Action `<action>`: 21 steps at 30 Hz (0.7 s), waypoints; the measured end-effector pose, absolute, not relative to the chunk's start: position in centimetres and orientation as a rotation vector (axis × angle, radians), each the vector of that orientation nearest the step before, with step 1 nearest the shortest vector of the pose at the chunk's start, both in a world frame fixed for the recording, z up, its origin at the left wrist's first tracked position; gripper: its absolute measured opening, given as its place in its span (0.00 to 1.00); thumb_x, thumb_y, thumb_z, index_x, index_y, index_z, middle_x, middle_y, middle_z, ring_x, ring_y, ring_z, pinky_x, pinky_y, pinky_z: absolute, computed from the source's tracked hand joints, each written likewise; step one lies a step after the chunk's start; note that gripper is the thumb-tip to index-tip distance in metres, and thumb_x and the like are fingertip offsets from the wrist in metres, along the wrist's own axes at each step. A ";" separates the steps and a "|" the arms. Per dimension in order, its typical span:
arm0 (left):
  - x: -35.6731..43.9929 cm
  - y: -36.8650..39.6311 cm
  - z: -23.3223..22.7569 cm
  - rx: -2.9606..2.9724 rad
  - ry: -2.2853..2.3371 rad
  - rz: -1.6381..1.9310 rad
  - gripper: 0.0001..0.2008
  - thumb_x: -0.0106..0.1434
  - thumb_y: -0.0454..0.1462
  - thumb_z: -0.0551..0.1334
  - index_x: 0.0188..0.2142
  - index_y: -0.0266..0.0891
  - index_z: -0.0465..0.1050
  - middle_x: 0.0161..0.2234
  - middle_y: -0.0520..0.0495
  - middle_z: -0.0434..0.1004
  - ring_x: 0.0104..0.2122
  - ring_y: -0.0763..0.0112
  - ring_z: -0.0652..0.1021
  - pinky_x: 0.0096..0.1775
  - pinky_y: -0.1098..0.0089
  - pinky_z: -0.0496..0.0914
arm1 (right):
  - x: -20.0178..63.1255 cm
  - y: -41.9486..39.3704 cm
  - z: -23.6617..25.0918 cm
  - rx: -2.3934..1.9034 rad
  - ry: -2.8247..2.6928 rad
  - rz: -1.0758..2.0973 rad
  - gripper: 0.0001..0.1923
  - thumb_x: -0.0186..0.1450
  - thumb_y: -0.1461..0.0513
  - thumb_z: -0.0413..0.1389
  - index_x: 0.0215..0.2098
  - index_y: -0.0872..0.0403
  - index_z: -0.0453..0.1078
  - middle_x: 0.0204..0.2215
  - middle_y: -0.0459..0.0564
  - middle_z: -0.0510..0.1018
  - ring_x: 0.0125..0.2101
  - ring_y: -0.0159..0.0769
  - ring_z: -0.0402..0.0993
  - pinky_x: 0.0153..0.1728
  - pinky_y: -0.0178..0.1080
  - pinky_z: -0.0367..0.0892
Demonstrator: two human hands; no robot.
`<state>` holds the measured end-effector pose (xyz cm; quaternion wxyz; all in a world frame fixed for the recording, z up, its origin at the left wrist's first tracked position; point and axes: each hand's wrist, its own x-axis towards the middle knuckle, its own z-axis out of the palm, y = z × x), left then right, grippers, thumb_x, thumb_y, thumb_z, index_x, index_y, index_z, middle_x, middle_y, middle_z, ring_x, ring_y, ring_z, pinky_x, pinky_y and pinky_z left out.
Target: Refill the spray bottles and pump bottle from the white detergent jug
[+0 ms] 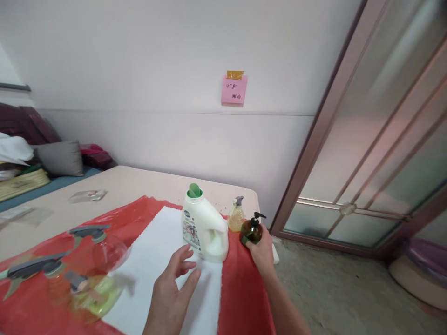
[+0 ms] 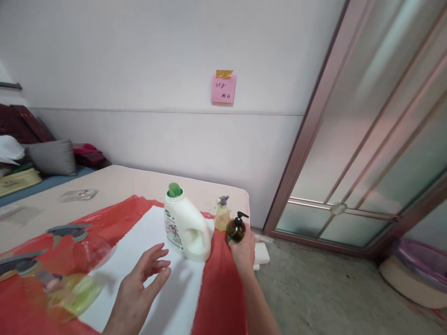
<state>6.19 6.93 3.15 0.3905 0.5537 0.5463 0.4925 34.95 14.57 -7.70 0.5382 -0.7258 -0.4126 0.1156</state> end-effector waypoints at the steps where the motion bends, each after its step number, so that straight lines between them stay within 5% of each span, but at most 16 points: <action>1: 6.2 7.0 3.2 1.419 1.386 1.257 0.25 0.57 0.51 0.65 0.52 0.47 0.72 0.50 0.44 0.79 0.43 0.58 0.80 0.48 0.58 0.70 | 34.9 14.6 -7.6 -1.738 -0.962 0.270 0.40 0.47 0.59 0.60 0.59 0.49 0.61 0.51 0.54 0.71 0.54 0.51 0.65 0.53 0.51 0.63; 5: 6.1 7.4 2.9 1.464 1.385 1.179 0.24 0.57 0.50 0.65 0.51 0.46 0.73 0.49 0.44 0.79 0.42 0.59 0.80 0.47 0.60 0.72 | 34.5 14.4 -6.7 -1.769 -0.837 0.248 0.40 0.46 0.58 0.60 0.58 0.54 0.60 0.52 0.57 0.69 0.53 0.51 0.66 0.54 0.53 0.63; 10: 6.1 7.1 3.1 1.690 1.358 1.194 0.13 0.61 0.40 0.62 0.45 0.41 0.75 0.37 0.44 0.81 0.38 0.62 0.80 0.45 0.61 0.73 | 32.8 12.9 -4.0 -1.746 -0.698 0.312 0.41 0.47 0.52 0.58 0.57 0.59 0.57 0.51 0.63 0.67 0.49 0.52 0.69 0.51 0.53 0.64; 15: 2.9 7.8 4.0 1.971 1.668 1.716 0.12 0.66 0.36 0.58 0.48 0.44 0.74 0.54 0.41 0.74 0.56 0.59 0.73 0.58 0.55 0.64 | 31.1 11.2 -0.3 -1.670 -0.720 0.482 0.37 0.43 0.47 0.61 0.48 0.53 0.59 0.45 0.59 0.70 0.49 0.56 0.71 0.49 0.55 0.66; 18: -1.0 8.6 5.0 1.493 2.110 2.030 0.16 0.65 0.40 0.60 0.53 0.44 0.69 0.64 0.38 0.60 0.64 0.55 0.64 0.62 0.52 0.59 | 30.0 10.1 2.0 -1.651 -0.736 0.566 0.29 0.40 0.50 0.62 0.38 0.48 0.59 0.37 0.56 0.73 0.46 0.57 0.73 0.47 0.55 0.67; 21: -4.5 9.5 5.5 0.895 2.264 1.939 0.27 0.61 0.43 0.64 0.58 0.45 0.62 0.68 0.37 0.48 0.65 0.55 0.60 0.59 0.56 0.63 | 29.0 9.3 3.4 -1.651 -0.724 0.618 0.26 0.42 0.51 0.61 0.36 0.45 0.58 0.34 0.53 0.74 0.45 0.55 0.75 0.46 0.54 0.69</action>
